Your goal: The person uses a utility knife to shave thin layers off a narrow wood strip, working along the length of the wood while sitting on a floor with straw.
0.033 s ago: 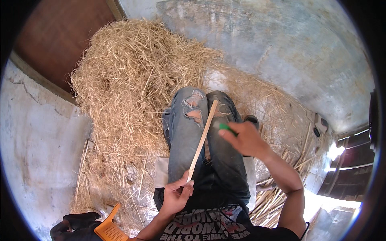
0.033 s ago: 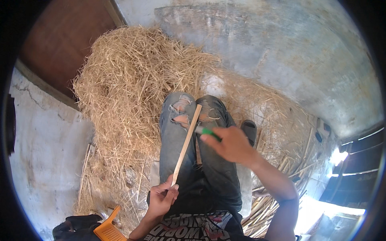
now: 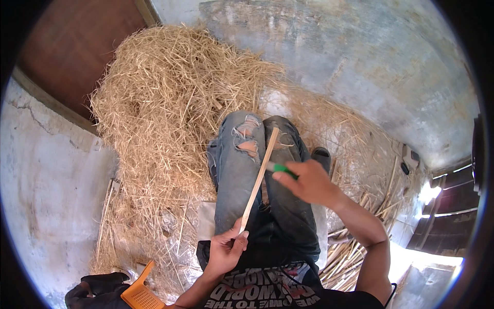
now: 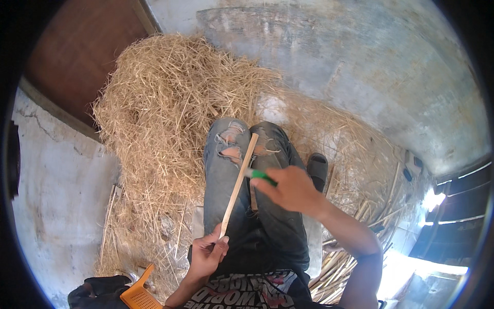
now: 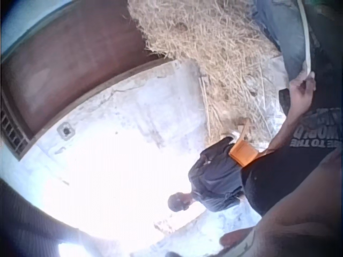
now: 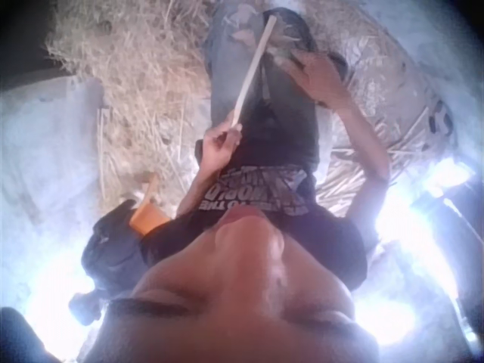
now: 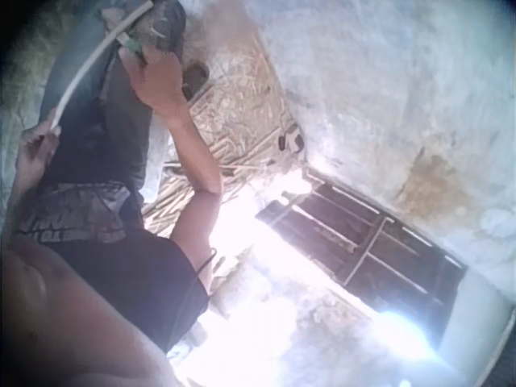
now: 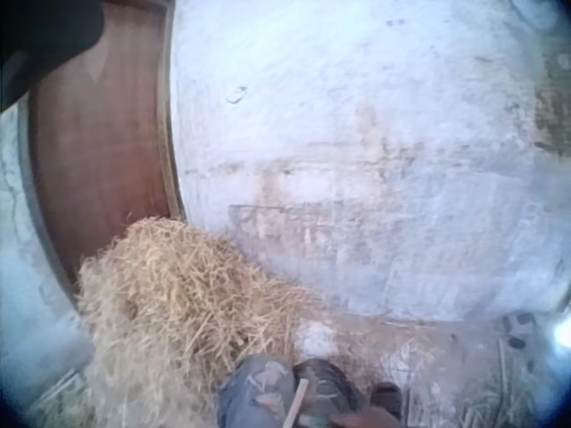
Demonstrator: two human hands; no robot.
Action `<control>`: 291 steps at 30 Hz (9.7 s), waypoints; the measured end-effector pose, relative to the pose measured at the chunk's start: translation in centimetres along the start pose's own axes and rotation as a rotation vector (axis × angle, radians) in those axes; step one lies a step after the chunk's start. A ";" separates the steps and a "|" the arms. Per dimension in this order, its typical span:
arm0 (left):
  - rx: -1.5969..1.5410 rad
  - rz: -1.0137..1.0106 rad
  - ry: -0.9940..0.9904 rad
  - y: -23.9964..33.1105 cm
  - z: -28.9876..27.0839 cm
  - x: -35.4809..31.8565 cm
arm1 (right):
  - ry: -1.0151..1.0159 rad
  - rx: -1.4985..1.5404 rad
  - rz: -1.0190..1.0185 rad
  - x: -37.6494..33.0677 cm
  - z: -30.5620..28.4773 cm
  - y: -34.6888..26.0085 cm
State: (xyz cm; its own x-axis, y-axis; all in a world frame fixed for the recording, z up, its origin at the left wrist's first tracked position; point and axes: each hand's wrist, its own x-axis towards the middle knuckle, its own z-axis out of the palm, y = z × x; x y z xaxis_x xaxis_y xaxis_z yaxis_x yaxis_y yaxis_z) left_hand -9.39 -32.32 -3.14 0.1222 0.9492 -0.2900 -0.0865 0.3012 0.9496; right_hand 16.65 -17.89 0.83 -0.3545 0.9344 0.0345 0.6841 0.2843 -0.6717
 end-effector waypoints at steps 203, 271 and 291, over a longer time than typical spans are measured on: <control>0.306 0.174 0.027 -0.6 0.1 2.7 | -0.110 -0.125 -0.166 -3.2 5.2 -1.5; 0.237 0.310 0.100 1.0 -0.4 5.9 | -0.089 0.433 0.020 -0.6 3.8 -1.5; 0.360 0.289 0.132 0.6 0.0 6.3 | -0.017 0.005 -0.152 -0.5 4.8 -2.8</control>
State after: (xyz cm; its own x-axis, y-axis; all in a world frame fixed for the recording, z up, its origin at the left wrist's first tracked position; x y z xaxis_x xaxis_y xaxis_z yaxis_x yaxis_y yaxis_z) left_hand -8.71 -26.14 -4.42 0.0146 0.9999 0.0018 0.2524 -0.0055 0.9676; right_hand 11.84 -20.14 -0.90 -0.4646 0.8769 0.1232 0.6184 0.4209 -0.6637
